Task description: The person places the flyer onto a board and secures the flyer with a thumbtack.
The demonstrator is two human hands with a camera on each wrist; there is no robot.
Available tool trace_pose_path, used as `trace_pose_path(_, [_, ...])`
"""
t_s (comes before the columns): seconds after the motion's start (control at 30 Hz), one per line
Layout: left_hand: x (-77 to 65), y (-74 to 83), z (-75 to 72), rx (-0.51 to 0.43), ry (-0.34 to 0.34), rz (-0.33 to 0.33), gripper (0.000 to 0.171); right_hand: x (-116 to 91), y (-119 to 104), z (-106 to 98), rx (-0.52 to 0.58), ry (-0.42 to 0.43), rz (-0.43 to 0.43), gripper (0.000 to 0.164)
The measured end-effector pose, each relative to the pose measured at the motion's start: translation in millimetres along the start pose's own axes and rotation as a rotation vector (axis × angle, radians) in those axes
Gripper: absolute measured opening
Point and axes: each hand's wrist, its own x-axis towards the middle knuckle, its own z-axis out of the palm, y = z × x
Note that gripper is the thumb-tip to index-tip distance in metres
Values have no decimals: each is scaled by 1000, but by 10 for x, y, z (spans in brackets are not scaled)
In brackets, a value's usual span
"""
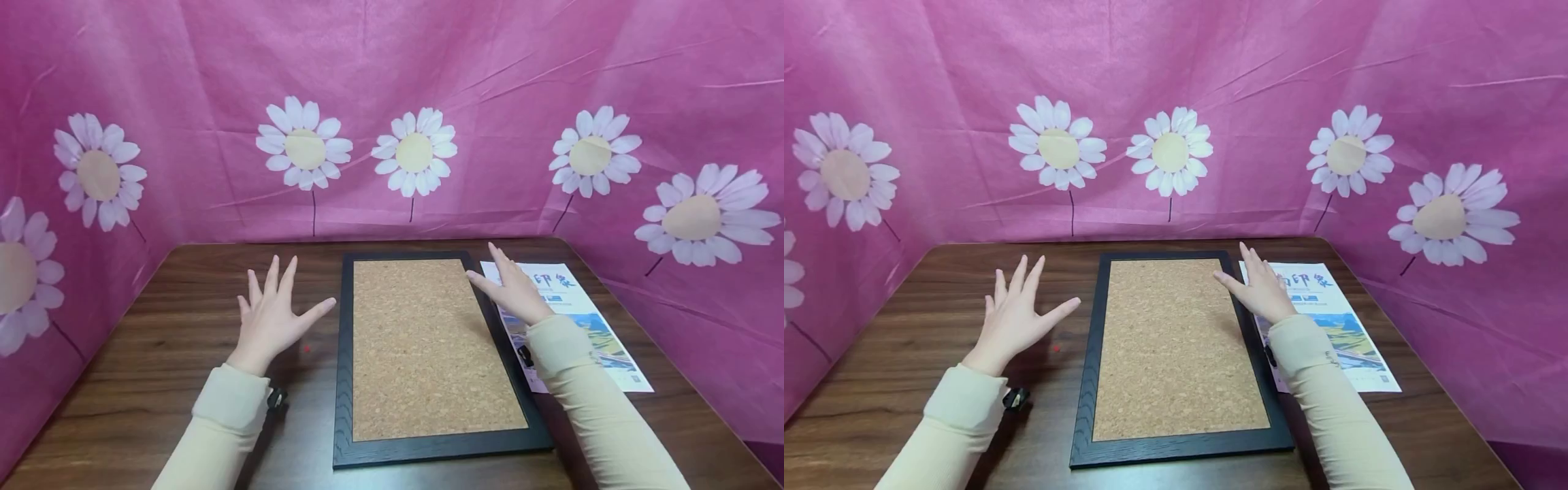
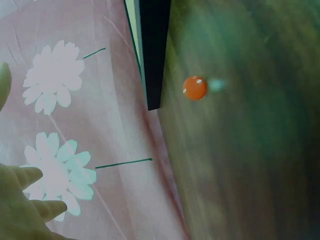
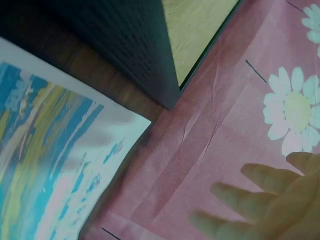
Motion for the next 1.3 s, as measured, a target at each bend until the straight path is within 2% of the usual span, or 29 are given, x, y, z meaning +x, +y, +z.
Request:
trace_pose_path(0.17, [-1, 14, 116, -124, -31, -14, 109, 5, 74, -109, 205, -63, 36, 89])
trace_pose_path(0.27, [-16, 32, 177, -195, -70, -33, 107, 15, 116, -156, 287, -79, 46, 86])
trace_pose_path(0.4, [-34, 72, 233, -235, -109, -47, 104, -4, 172, -218, 346, -88, 45, 82])
trace_pose_path(0.5, [-37, 104, 272, -265, -140, -45, 103, -24, 250, -267, 355, -83, 57, 82])
trace_pose_path(0.73, [-31, 144, 364, -407, -209, -57, 99, -66, 488, -371, 377, -59, 77, 81])
trace_pose_path(1.03, [-13, 194, 441, -520, -281, -76, 93, -137, 752, -511, 329, -42, 118, 84])
trace_pose_path(1.3, [-3, 195, 456, -516, -350, -78, 94, -192, 1004, -592, 284, -1, 218, 94])
